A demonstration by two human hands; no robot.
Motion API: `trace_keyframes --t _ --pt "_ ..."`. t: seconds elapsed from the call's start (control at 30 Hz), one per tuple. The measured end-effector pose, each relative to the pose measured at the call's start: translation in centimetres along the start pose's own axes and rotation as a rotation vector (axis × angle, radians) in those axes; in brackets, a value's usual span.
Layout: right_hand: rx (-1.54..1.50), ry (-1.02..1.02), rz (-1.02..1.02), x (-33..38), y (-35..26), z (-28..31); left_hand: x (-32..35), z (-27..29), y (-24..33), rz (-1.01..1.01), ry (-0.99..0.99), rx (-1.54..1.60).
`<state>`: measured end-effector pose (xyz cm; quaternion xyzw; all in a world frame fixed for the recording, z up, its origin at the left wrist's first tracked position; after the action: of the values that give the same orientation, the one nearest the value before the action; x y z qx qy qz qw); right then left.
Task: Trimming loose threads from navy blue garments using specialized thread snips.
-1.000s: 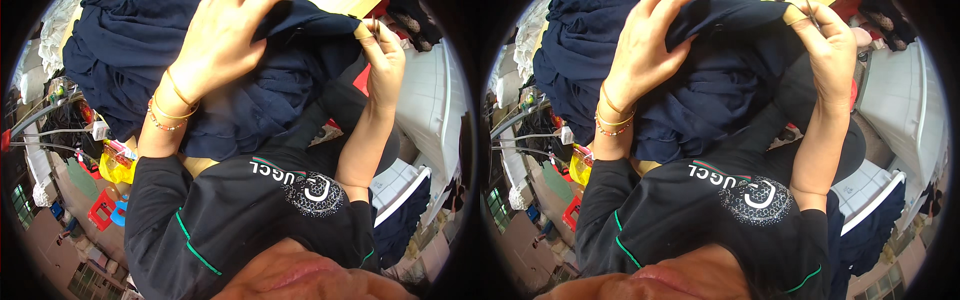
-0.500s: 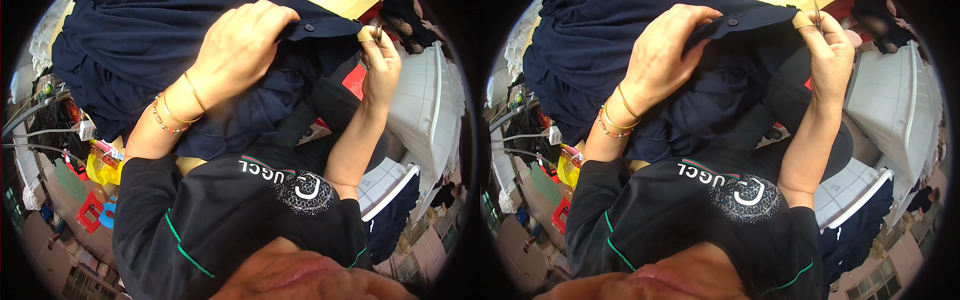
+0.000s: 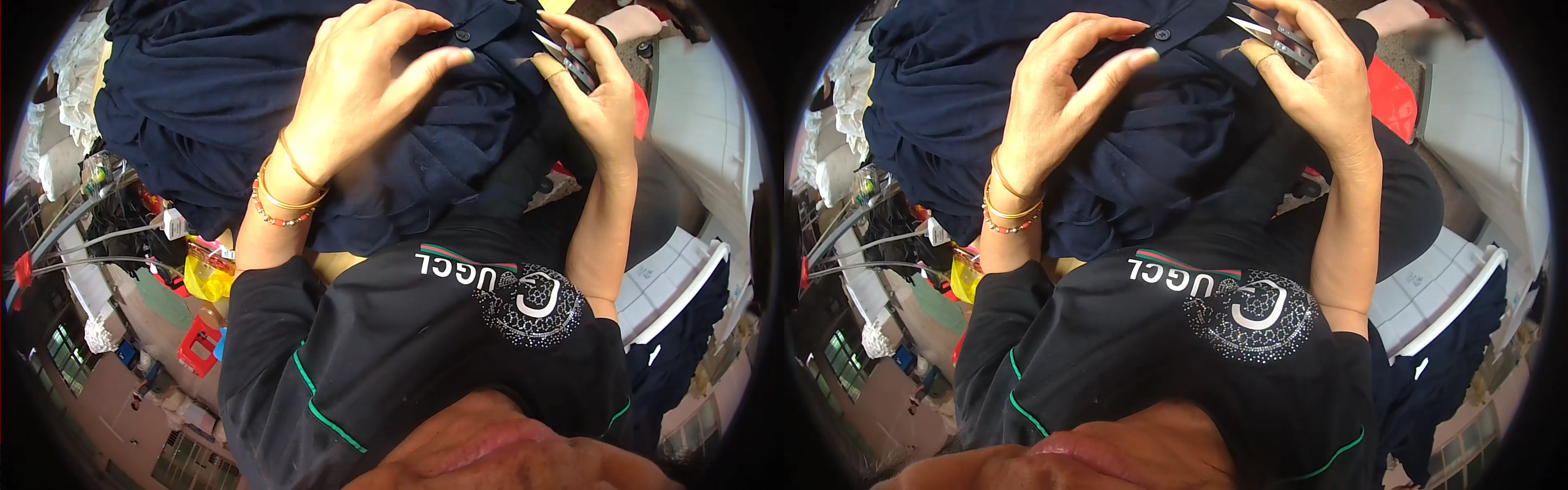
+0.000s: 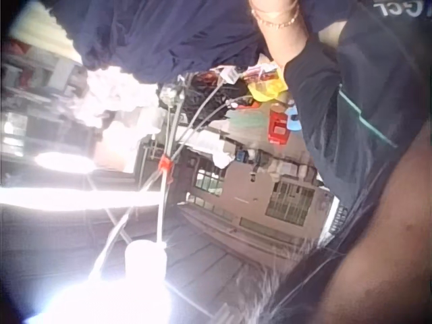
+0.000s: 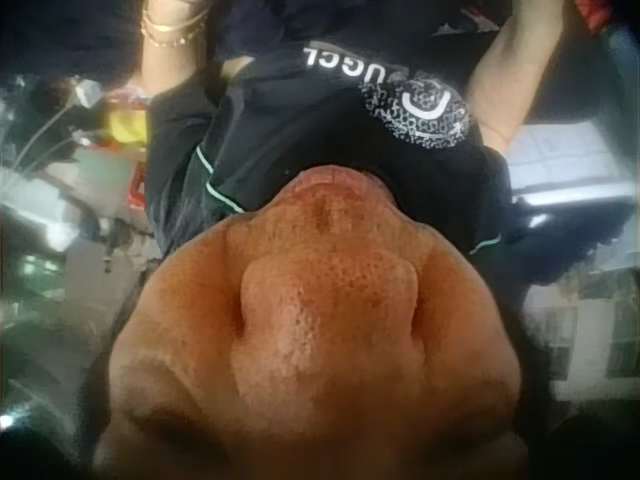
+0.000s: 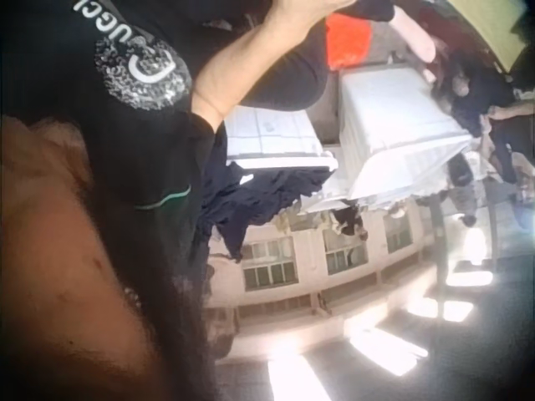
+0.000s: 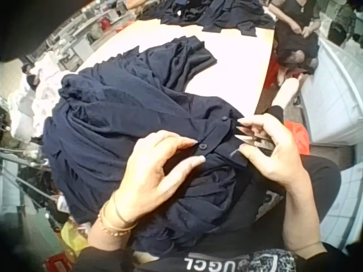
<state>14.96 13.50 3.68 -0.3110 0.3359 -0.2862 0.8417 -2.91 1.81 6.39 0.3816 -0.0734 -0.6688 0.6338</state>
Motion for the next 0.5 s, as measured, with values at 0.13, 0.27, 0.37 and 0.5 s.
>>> trace_keyframes --t 0.13,0.27,0.37,0.5 --pt "-0.2 -0.031 0.002 -0.1 -1.1 -0.8 0.3 -0.1 -0.4 0.031 0.066 0.015" --pt "-0.074 -0.109 0.143 -0.5 -3.0 -3.0 0.5 -0.1 -0.1 0.027 0.077 -0.046" --pt "-0.08 -0.159 0.07 -1.4 -5.4 -3.1 0.7 -0.2 0.3 0.002 0.095 -0.152" --pt "-0.031 -0.169 0.048 -1.3 -5.6 -3.1 0.7 -0.5 1.1 -0.075 0.13 -0.269"
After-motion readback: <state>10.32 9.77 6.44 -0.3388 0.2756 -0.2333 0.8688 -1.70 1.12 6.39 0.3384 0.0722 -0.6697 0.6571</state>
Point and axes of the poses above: each hand's wrist, its own x-axis away from the middle knuckle, its own z-axis out of the back of the hand, y = z × x, the point moved 9 cm from there along -x, towards the middle knuckle, and after that the axes turned 4 degrees about y, right-handed, at the moved point
